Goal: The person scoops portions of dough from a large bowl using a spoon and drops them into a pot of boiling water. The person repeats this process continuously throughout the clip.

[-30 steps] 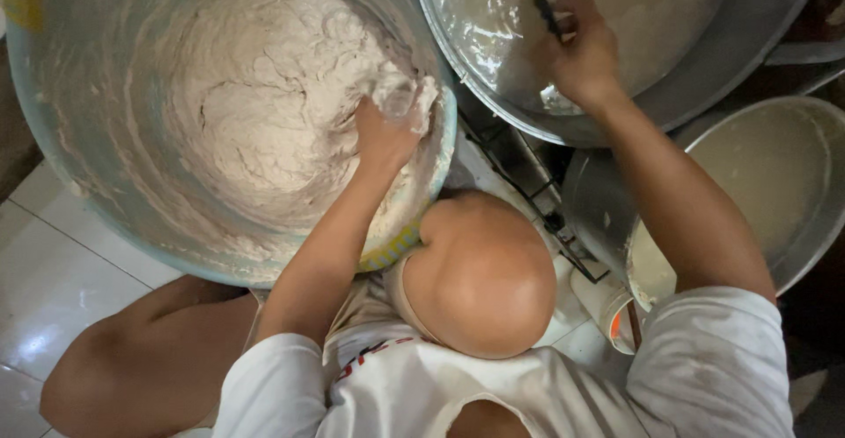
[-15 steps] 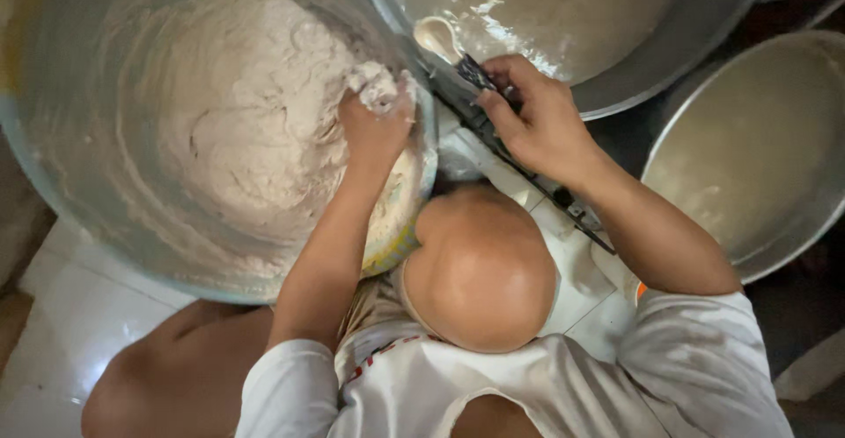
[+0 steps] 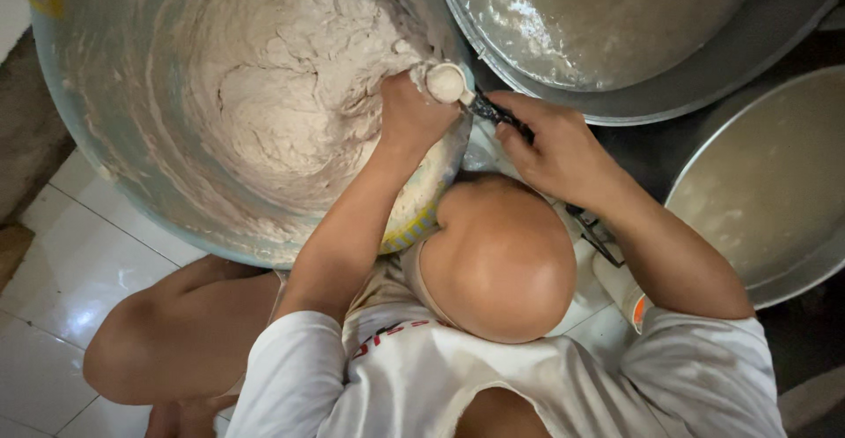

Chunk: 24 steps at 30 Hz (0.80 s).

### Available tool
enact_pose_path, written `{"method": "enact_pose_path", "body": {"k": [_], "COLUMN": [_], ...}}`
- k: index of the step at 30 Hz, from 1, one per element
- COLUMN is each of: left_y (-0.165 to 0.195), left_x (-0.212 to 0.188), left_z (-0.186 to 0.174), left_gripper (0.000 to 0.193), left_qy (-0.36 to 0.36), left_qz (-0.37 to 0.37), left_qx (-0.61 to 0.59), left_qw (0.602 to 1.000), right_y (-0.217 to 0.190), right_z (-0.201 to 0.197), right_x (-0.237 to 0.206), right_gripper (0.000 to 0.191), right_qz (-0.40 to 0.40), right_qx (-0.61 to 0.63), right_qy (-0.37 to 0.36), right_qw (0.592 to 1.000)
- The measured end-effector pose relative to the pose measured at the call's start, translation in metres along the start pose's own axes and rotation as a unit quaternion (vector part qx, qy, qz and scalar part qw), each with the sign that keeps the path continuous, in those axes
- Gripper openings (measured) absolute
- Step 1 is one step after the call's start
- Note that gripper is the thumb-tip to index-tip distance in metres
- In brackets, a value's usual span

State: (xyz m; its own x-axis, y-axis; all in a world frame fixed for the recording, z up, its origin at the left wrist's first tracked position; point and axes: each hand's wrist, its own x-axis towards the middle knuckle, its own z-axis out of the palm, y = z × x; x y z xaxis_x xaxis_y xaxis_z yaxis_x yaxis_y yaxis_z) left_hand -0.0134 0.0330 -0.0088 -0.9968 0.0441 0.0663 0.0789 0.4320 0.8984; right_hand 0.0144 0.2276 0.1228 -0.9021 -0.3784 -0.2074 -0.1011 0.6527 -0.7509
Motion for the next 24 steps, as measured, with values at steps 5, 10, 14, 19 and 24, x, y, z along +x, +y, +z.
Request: {"method": "enact_pose_path", "body": {"k": [5,10,14,19,24], "left_y": [-0.001,-0.053,-0.109,-0.149,-0.159], "left_x": [0.001,-0.001,-0.012,-0.026,-0.033], "left_z": [-0.01,-0.019,-0.027,-0.032,-0.045], "left_gripper": [0.033,0.042,0.049,0.062,0.057], "left_qy": [-0.045,-0.015,-0.193,-0.26,-0.209], "left_qz": [-0.013,-0.168,-0.136,0.035,0.134], "left_qx": [0.063,0.044,0.262,0.437,0.483], "left_qw": [0.997,0.985,0.936,0.86,0.84], "right_y": [0.007,0.001,-0.006,-0.006,0.011], "right_z": [-0.004,0.001,0.004,-0.002,-0.003], "right_x": [0.007,0.011,0.011,-0.018,-0.069], "right_gripper": [0.04,0.04,0.04,0.04,0.04], "right_qz": [0.184,0.119,-0.084,0.025,-0.017], "right_qx": [0.172,0.108,-0.074,-0.008,0.035], "right_qy": [-0.106,-0.061,0.028,0.1,0.265], "right_qw": [0.962,0.985,0.993,0.995,0.963]}}
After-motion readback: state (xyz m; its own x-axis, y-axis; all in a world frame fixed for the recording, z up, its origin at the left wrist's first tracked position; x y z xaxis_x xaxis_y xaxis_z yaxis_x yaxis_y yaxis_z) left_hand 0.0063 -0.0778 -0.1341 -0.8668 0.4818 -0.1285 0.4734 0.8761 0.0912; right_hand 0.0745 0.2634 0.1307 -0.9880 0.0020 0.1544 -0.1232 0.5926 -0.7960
